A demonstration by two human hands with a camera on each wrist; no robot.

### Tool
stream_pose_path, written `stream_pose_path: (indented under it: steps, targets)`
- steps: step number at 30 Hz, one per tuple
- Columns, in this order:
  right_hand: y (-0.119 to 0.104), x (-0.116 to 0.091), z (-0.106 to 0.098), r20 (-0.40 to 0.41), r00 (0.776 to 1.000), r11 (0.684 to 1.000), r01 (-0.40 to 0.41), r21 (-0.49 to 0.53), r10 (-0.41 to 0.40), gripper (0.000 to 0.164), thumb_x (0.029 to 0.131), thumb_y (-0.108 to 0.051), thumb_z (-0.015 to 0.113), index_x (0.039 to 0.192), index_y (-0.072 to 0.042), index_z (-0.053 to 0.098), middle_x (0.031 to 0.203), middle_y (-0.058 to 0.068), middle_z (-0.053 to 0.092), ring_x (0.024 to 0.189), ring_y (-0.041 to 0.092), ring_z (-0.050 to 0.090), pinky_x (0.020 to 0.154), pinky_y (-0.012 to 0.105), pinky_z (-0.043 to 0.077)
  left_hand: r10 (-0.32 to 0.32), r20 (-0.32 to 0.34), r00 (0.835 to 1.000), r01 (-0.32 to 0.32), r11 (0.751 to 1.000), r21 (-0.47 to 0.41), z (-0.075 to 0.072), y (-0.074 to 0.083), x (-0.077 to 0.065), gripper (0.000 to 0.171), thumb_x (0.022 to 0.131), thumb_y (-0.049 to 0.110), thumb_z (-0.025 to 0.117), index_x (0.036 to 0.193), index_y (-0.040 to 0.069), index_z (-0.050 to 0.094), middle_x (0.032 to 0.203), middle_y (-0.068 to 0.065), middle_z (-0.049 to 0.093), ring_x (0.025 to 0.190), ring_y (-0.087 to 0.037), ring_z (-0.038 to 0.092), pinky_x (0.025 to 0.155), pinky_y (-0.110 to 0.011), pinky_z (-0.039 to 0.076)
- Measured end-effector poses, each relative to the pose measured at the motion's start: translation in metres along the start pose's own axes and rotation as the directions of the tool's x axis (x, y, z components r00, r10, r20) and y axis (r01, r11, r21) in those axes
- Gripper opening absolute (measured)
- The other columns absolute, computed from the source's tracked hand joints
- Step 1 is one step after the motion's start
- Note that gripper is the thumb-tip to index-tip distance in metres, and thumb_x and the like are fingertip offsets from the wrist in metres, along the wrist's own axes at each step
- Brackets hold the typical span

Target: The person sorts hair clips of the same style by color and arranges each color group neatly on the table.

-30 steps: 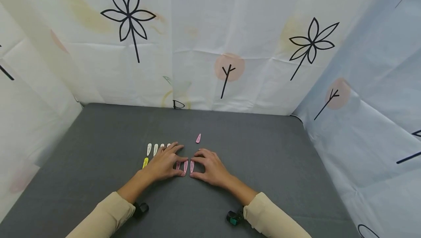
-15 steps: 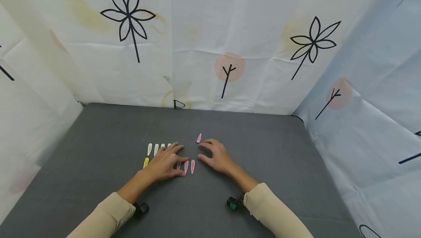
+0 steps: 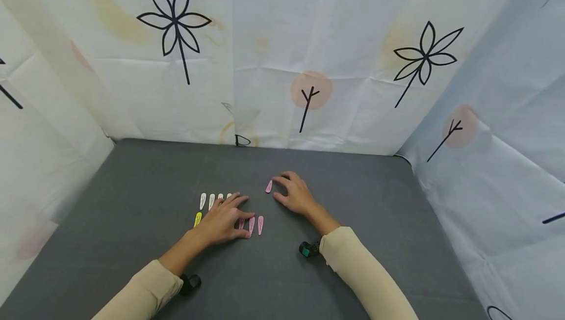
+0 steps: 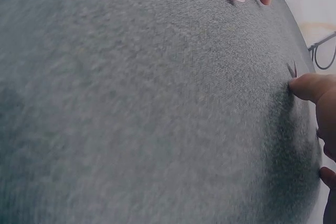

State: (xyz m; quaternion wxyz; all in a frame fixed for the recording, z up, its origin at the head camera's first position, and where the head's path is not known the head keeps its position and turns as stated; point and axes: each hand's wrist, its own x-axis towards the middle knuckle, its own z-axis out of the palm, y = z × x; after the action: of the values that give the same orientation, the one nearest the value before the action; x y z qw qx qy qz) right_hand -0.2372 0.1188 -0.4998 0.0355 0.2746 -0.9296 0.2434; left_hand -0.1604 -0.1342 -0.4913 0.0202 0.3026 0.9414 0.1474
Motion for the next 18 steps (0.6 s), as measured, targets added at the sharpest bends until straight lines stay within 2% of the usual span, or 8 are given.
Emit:
stream_pose_path:
  steps: [9, 18]
  targets:
    - [-0.0044, 0.0060, 0.0014, 0.045, 0.999, 0.999, -0.027, -0.047, 0.029, 0.043, 0.095, -0.022, 0.063, 0.137, -0.013, 0.061, 0.143, 0.020, 0.049, 0.137, 0.036, 0.040, 0.106, 0.059, 0.032, 0.000, -0.013, 1.000, 0.000, 1.000, -0.005, -0.0025, 0.0019, -0.0013, 0.054, 0.078, 0.048, 0.081, 0.123, 0.019, 0.073, 0.145, -0.017, 0.051, 0.140, -0.041, 0.037, 0.100, -0.073, 0.030]
    - [-0.0013, 0.0011, 0.0025, 0.012, 1.000, 1.000, -0.008, -0.027, 0.008, 0.039, 0.095, -0.022, 0.065, 0.132, -0.011, 0.065, 0.139, 0.019, 0.052, 0.134, 0.035, 0.043, 0.104, 0.058, 0.034, 0.007, -0.011, 1.000, -0.007, 1.000, -0.013, -0.0010, 0.0026, -0.0002, 0.053, 0.079, 0.048, 0.081, 0.123, 0.019, 0.073, 0.145, -0.018, 0.051, 0.140, -0.041, 0.037, 0.100, -0.074, 0.029]
